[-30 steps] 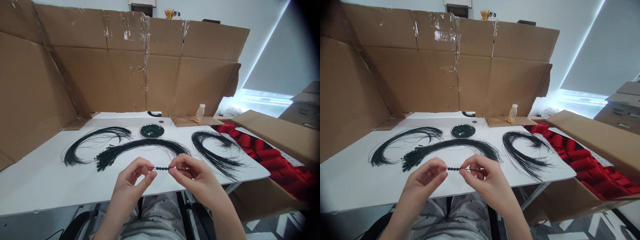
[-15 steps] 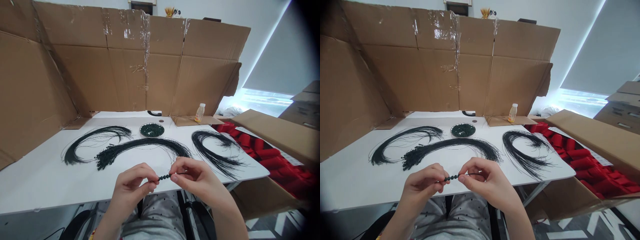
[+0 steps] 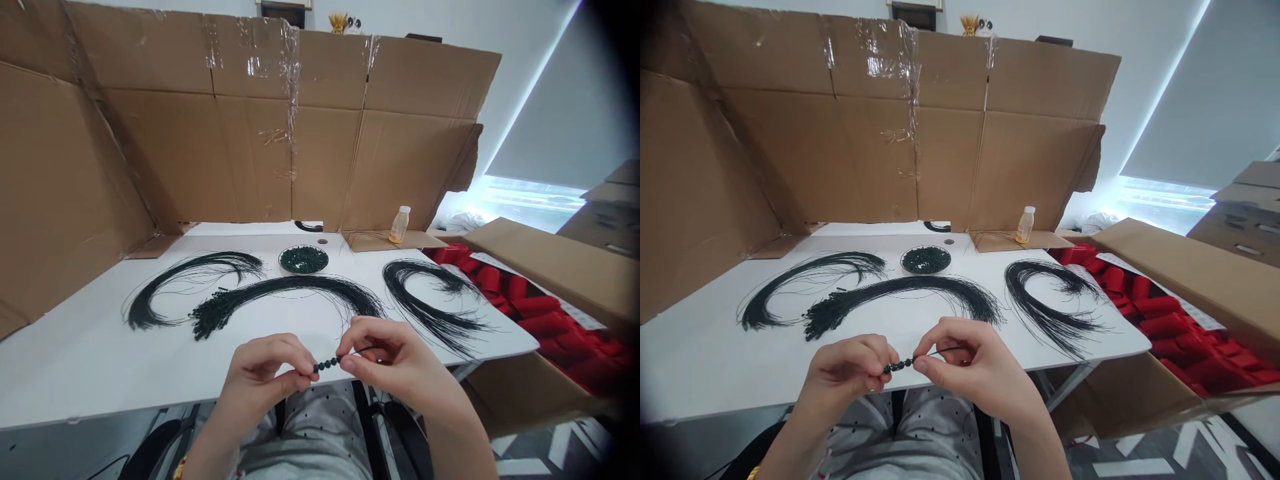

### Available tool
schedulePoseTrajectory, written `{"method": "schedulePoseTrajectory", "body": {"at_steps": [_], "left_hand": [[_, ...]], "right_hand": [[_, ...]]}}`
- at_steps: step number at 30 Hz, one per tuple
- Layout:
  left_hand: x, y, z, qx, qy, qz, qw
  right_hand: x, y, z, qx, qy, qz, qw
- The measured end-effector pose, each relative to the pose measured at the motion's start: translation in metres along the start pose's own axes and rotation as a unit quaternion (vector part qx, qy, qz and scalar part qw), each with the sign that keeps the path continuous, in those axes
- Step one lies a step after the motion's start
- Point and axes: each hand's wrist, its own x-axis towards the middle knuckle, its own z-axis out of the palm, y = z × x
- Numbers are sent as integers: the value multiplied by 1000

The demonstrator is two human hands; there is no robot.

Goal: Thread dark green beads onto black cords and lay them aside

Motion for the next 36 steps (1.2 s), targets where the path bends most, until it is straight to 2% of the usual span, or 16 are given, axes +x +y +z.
{"method": "schedulePoseTrajectory", "body": {"at_steps": [4, 9, 13, 21, 28, 31, 36], "left_hand": [[1, 5, -2, 16, -42, -18, 999], [4, 12, -6, 99, -94, -120, 983], [3, 11, -8, 107, -121, -163, 973], [-1, 17, 2, 15, -52, -214, 975], [-9, 14, 7, -9, -53, -187, 981], [-16, 16, 13, -15, -65, -197, 978], [-15, 4, 19, 40, -98, -218, 970]], "right_hand": [[0, -1, 2, -4, -6, 6, 1000], [2, 2, 6, -34, -15, 36, 999], [4, 8, 9, -40, -32, 46, 998], [1, 9, 13, -105, -46, 44, 992], [-14, -2, 9, -163, -81, 52, 982], [-23, -3, 6, -169, -103, 63, 978], [-26, 5, 4, -230, -112, 121, 959]]}}
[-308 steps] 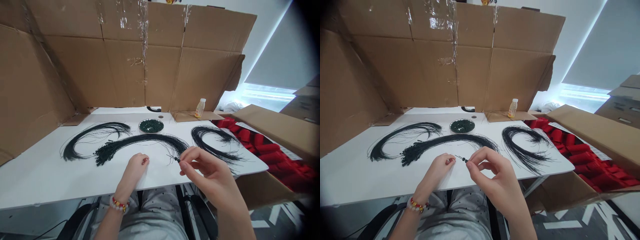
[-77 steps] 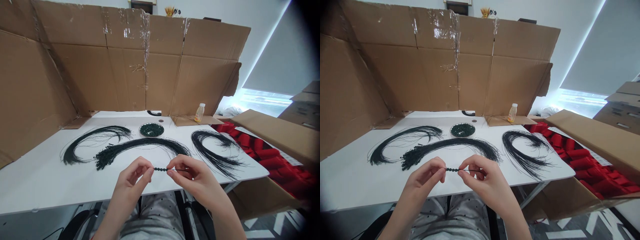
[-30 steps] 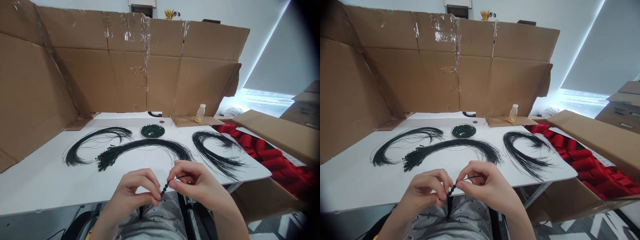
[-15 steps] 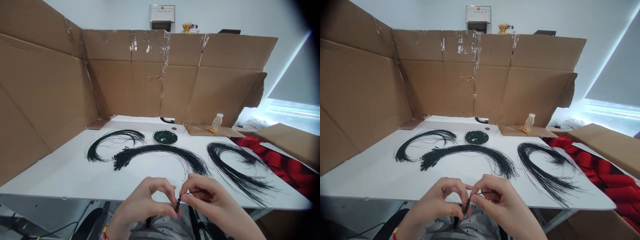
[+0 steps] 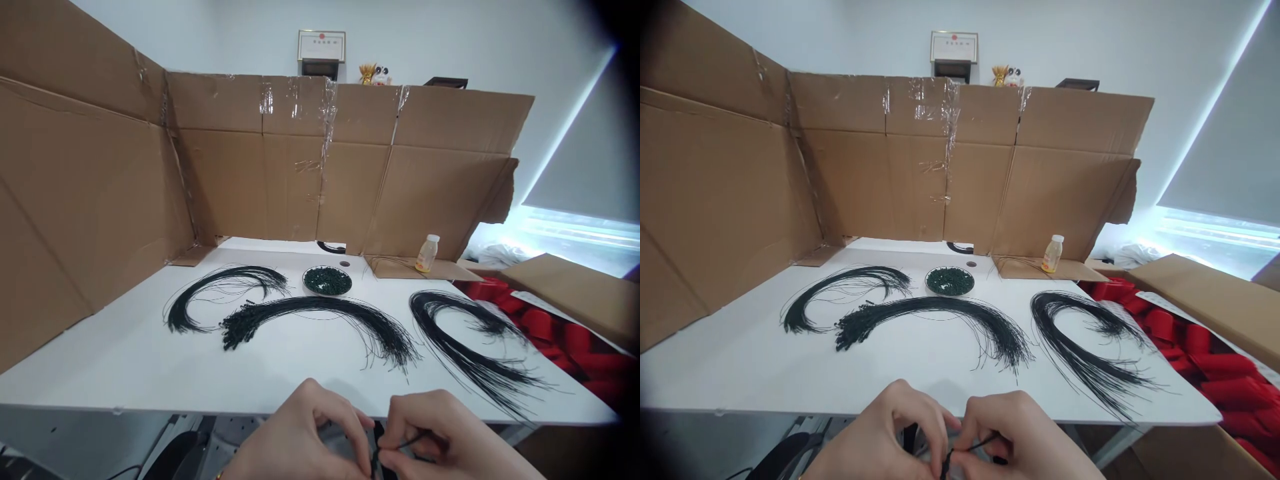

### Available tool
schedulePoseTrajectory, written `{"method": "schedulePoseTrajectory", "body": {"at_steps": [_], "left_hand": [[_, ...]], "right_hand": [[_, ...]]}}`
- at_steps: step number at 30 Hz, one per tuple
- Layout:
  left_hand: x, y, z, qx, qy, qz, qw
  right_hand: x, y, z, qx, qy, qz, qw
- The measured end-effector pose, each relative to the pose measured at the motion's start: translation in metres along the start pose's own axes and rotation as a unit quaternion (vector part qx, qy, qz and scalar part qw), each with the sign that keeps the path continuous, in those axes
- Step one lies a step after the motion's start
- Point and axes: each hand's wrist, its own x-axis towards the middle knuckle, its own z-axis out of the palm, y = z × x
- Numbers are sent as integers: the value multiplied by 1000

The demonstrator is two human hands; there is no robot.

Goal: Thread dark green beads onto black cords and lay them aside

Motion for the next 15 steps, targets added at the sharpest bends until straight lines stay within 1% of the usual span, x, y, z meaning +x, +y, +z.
{"method": "schedulePoseTrajectory", "body": {"at_steps": [2, 3, 4, 6, 8, 10, 11, 13, 15], "left_hand": [[10, -6, -5, 44, -29, -22, 998], [15, -7, -10, 84, -39, -40, 995], [20, -6, -17, 131, -42, -59, 989], [26, 0, -38, 239, -21, -88, 967], [24, 13, -68, 297, 18, -94, 950], [14, 27, -105, 342, 74, -104, 931], [8, 33, -125, 365, 112, -112, 917], [-7, 39, -166, 401, 182, -128, 889], [-18, 35, -201, 424, 231, -137, 865]], "right_hand": [[8, 1, -1, -23, -11, 15, 1000], [14, 2, -2, -36, -13, 13, 999], [19, 2, -4, -48, -13, 7, 999], [26, 5, -11, -66, -8, -9, 998], [26, 11, -22, -70, 15, -22, 997], [18, 22, -36, -61, 50, -35, 996], [12, 30, -43, -55, 71, -39, 995], [4, 49, -57, -42, 106, -31, 993], [6, 70, -71, -41, 133, -8, 990]]}}
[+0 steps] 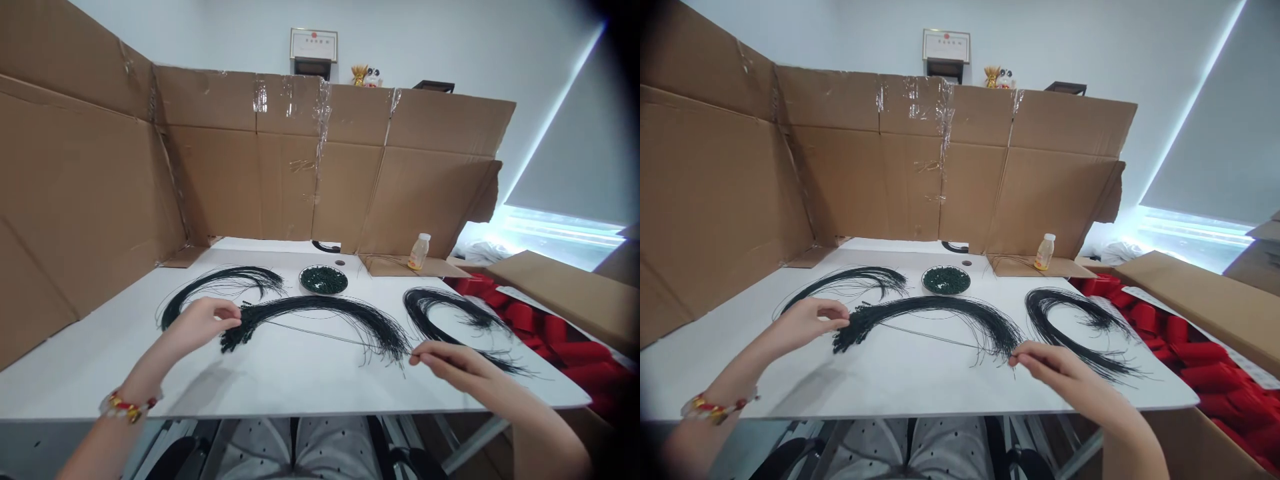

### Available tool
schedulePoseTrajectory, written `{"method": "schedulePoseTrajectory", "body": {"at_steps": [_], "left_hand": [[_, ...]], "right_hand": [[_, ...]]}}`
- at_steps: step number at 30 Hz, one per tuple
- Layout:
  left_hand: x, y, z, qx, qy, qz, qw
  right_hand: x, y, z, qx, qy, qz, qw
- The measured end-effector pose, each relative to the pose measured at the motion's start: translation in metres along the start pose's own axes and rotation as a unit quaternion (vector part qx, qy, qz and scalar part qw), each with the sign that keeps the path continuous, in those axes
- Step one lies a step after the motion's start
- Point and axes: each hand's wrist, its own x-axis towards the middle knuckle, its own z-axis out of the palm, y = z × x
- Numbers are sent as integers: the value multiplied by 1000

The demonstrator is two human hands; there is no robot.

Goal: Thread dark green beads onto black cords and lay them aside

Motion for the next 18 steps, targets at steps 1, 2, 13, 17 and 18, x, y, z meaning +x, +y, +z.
{"method": "schedulePoseTrajectory", "body": {"at_steps": [1, 2, 13, 17, 18], "left_hand": [[5, -13, -5, 12, 18, -8, 1000], [10, -24, -6, 21, 33, -13, 999], [40, -49, 20, 113, 97, 13, 989], [15, -88, -18, 153, 151, -59, 975], [7, -98, -27, 161, 157, -83, 971]], "right_hand": [[8, 10, -3, -9, 13, 15, 1000], [19, 20, -4, -27, 39, 26, 999], [164, 36, 50, -262, 155, 58, 951], [159, 1, 87, -295, 136, -19, 946], [158, -12, 98, -294, 117, -47, 948]]}}
